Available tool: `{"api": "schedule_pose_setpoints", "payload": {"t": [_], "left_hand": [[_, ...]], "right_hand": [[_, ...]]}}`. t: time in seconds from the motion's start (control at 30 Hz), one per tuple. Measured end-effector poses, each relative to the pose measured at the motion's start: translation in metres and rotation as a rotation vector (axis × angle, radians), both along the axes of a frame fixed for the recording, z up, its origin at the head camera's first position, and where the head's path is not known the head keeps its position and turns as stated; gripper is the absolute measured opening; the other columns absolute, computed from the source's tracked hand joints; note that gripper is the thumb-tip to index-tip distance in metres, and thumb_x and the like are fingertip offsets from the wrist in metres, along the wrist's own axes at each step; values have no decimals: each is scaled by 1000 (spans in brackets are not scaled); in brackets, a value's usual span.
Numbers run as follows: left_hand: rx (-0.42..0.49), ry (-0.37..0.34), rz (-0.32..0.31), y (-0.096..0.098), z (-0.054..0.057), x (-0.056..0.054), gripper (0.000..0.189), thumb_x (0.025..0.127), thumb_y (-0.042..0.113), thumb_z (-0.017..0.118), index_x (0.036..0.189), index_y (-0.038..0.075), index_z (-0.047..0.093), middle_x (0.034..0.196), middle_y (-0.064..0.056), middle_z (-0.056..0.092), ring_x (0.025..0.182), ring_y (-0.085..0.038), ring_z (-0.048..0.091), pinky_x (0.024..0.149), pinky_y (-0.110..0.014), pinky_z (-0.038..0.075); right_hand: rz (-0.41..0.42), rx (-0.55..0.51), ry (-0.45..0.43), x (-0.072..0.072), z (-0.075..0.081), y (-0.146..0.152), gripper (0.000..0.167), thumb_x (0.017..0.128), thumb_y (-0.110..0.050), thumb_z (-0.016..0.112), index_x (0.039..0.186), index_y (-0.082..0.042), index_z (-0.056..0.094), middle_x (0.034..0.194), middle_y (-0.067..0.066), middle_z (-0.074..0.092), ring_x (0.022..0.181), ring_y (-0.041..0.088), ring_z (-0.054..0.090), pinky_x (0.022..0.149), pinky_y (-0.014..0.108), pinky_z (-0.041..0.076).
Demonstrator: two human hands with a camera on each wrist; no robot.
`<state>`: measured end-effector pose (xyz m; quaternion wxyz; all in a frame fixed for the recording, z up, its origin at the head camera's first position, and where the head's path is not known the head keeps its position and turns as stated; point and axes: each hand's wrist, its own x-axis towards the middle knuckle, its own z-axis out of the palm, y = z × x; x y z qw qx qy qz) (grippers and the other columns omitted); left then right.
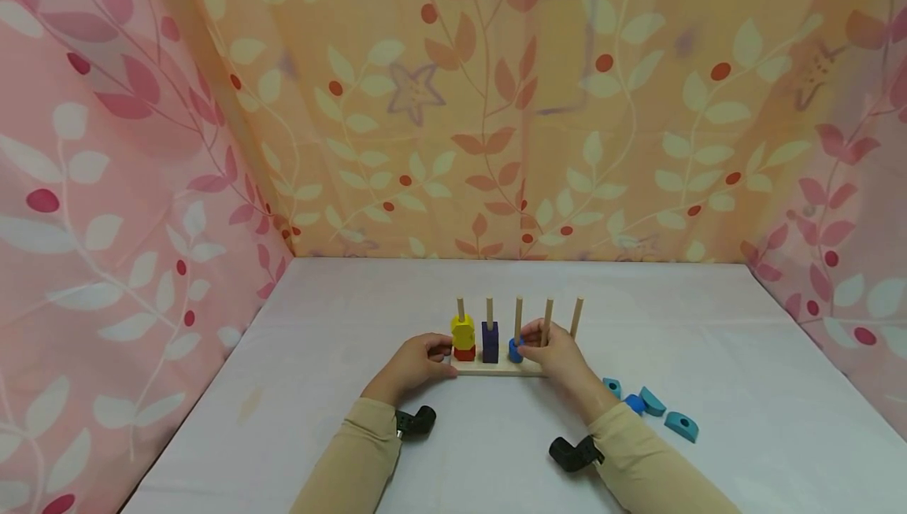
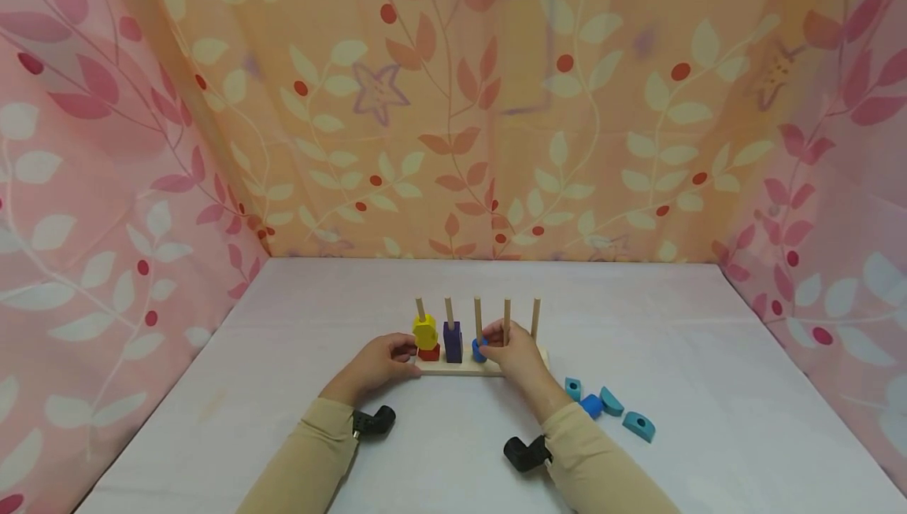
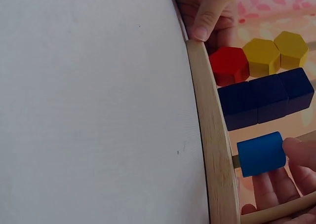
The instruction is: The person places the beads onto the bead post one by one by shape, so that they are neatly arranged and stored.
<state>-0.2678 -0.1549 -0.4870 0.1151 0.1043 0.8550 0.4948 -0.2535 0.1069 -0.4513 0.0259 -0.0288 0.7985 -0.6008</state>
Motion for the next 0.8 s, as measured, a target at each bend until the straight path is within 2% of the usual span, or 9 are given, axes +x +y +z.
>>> {"api": "schedule_pose_setpoints", "payload": {"t": [0.23, 0.37, 0.5, 0.6, 0.8], "left_hand": [[5, -14, 8, 0, 0, 0, 56, 69, 26, 80, 120, 13, 58, 115, -3, 60, 106, -17, 56, 94, -35, 44], [4, -13, 7, 0, 0, 0, 56, 69, 26, 80, 119, 13, 59, 115, -3, 60, 106, -16, 56, 93, -35, 45], [2, 2, -3, 0, 1, 0, 56, 69, 26, 80, 119, 12, 59, 115, -3, 60, 106, -17, 56, 93, -34, 45], [-2, 3, -4, 1, 1, 0, 56, 69, 27, 80, 119, 13, 59, 116, -3, 60, 106, -16, 56, 93, -34, 45], [-14, 5, -5, 1, 0, 0, 55, 69, 27, 80, 119, 14, 59, 116, -2, 59, 106, -16, 56, 93, -34, 45]], "right_hand": [[23, 64, 13, -1, -1, 1, 26, 78, 5, 66, 101, 3, 54, 96, 14, 59, 86, 20, 59, 80, 32, 50], [62, 85, 29, 1, 2, 6, 29, 80, 2, 65, 107, 4, 54, 103, 16, 60, 91, 25, 60, 84, 35, 50], [120, 115, 73, 6, 11, 16, 38, 84, -2, 63, 119, 7, 51, 114, 21, 58, 105, 33, 57, 91, 42, 46], [155, 131, 85, 11, 19, 25, 44, 85, -5, 62, 126, 4, 48, 122, 21, 55, 113, 34, 52, 96, 44, 41], [207, 157, 106, 22, 35, 43, 50, 87, -11, 62, 131, 5, 44, 127, 22, 51, 118, 34, 48, 98, 43, 38]]}}
